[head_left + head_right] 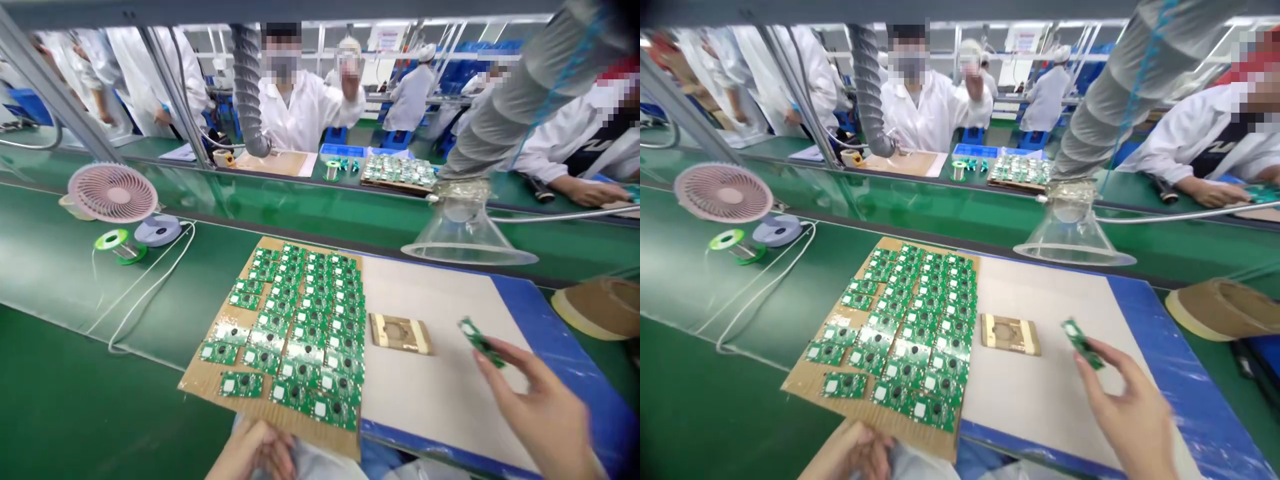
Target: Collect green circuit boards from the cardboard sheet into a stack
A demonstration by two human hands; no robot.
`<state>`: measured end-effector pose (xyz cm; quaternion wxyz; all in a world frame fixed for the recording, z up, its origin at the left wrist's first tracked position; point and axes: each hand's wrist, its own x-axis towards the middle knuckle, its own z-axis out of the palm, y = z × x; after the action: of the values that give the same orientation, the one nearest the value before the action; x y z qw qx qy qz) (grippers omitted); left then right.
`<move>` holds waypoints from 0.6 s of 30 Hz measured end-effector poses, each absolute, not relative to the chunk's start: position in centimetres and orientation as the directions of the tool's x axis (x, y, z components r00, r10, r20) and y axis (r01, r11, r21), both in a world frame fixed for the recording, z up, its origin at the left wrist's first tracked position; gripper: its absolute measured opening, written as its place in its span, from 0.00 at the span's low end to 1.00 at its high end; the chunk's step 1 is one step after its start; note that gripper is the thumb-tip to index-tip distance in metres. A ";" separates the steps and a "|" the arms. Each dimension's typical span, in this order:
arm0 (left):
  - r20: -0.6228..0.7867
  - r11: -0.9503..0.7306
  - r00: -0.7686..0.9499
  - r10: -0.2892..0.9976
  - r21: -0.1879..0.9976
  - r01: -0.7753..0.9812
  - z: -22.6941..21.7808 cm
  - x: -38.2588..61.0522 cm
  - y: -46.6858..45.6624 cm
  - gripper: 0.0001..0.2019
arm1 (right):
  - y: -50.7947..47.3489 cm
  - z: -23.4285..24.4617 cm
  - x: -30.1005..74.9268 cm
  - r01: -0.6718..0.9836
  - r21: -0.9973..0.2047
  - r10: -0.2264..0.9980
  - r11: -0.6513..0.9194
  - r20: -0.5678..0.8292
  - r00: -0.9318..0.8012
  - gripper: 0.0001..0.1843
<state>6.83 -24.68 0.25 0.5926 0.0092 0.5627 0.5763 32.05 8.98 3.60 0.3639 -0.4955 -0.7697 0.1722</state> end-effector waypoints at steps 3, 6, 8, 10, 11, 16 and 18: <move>-0.649 0.426 -0.297 0.700 0.713 -0.557 1.2 6.7 -24.6 0.13 | 3.6 4.1 28.2 0.424 -0.756 0.850 0.499 0.334 -0.406 0.18; -0.583 0.503 -0.247 0.774 0.803 -0.320 2.7 6.5 -25.0 0.13 | -1.2 4.4 25.9 0.216 -0.754 0.673 0.620 0.370 -0.640 0.17; -0.506 0.508 -0.243 0.828 0.859 -0.061 4.1 6.5 -25.3 0.11 | -3.6 4.7 24.9 0.089 -0.720 0.524 0.689 0.409 -0.747 0.20; -0.384 0.451 -0.294 0.875 0.867 0.211 5.4 6.7 -25.3 0.11 | -5.2 4.9 24.0 0.025 -0.691 0.417 0.722 0.407 -0.812 0.21; -0.276 0.391 -0.349 0.895 0.863 0.321 5.8 6.9 -25.1 0.11 | -5.8 4.9 23.7 0.013 -0.680 0.383 0.733 0.396 -0.835 0.20; 0.350 0.156 -0.489 0.799 0.665 0.730 5.9 6.7 -23.3 0.11 | -6.5 3.9 23.2 0.030 -0.641 0.337 0.767 0.363 -0.869 0.19; 0.373 0.200 -0.465 0.803 0.567 0.799 5.4 6.2 -22.6 0.13 | -6.6 3.7 23.2 0.076 -0.616 0.365 0.784 0.358 -0.860 0.18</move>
<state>6.21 -22.59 5.36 0.0026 0.5172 0.7745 0.3641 23.21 -6.62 3.68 0.2359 -0.1207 -0.9145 0.3057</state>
